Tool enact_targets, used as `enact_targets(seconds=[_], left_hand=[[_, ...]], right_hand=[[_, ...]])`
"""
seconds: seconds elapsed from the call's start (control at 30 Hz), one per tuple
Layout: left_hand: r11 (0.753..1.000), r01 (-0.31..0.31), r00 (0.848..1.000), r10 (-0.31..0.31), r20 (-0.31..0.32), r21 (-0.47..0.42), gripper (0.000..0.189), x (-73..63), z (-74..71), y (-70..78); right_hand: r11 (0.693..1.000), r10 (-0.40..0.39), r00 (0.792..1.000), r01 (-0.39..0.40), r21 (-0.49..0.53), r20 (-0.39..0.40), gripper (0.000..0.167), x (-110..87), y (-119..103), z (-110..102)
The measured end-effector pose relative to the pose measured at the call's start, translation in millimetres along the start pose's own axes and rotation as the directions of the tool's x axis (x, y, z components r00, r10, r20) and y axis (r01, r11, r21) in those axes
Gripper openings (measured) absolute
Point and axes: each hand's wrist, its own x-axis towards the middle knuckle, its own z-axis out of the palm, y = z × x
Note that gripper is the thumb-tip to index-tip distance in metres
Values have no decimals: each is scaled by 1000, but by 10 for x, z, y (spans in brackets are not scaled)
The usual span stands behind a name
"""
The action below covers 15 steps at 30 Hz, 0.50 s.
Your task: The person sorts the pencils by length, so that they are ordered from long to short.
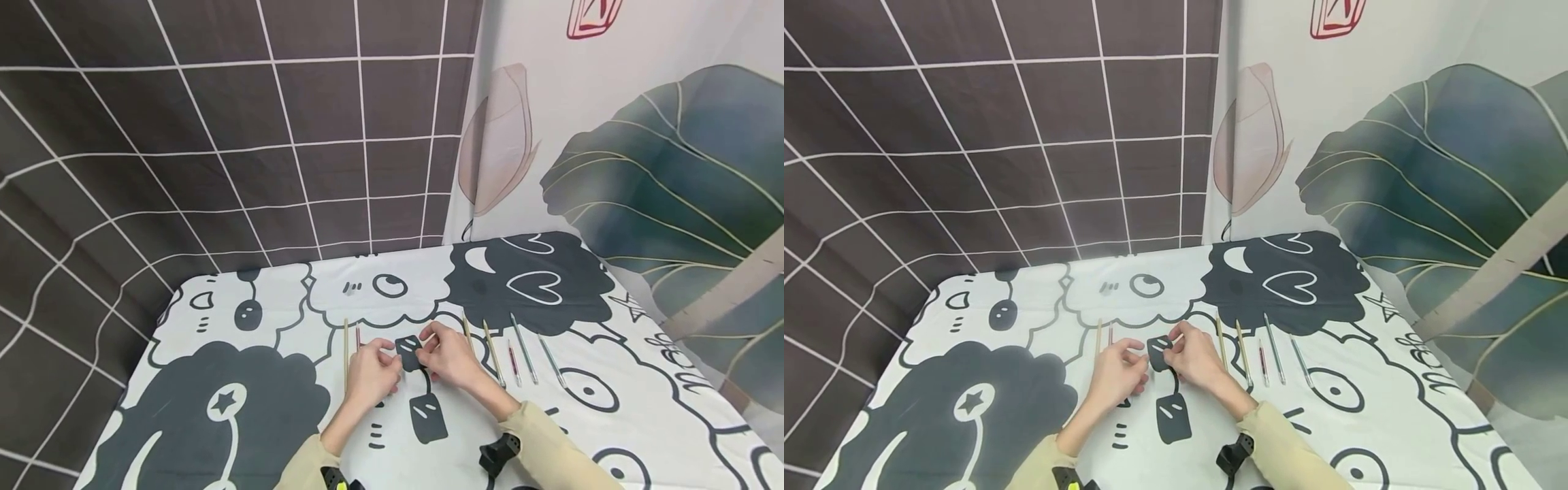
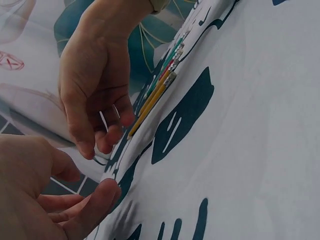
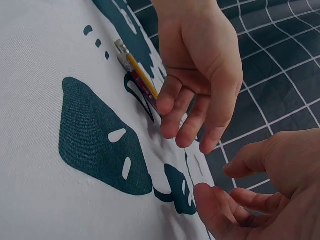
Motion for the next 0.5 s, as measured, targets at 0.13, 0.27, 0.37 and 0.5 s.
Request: enact_targets(seconds=[0.13,0.27,0.37,0.5], left_hand=[[1000,-3,1000,3,5,-16,24,3,38,9],[999,10,1000,-10,16,-33,24,12,87,14],[999,15,1000,-14,18,-36,24,25,128,24],[999,7,1000,-6,16,-33,22,35,189,42]], right_hand=[[1000,5,1000,-5,17,1,21,-12,25,-21],[999,15,1000,-15,40,9,20,-30,53,-51],[998,31,1000,-31,54,4,20,-40,74,-79],[998,46,999,-46,48,-19,19,-60,105,-117]])
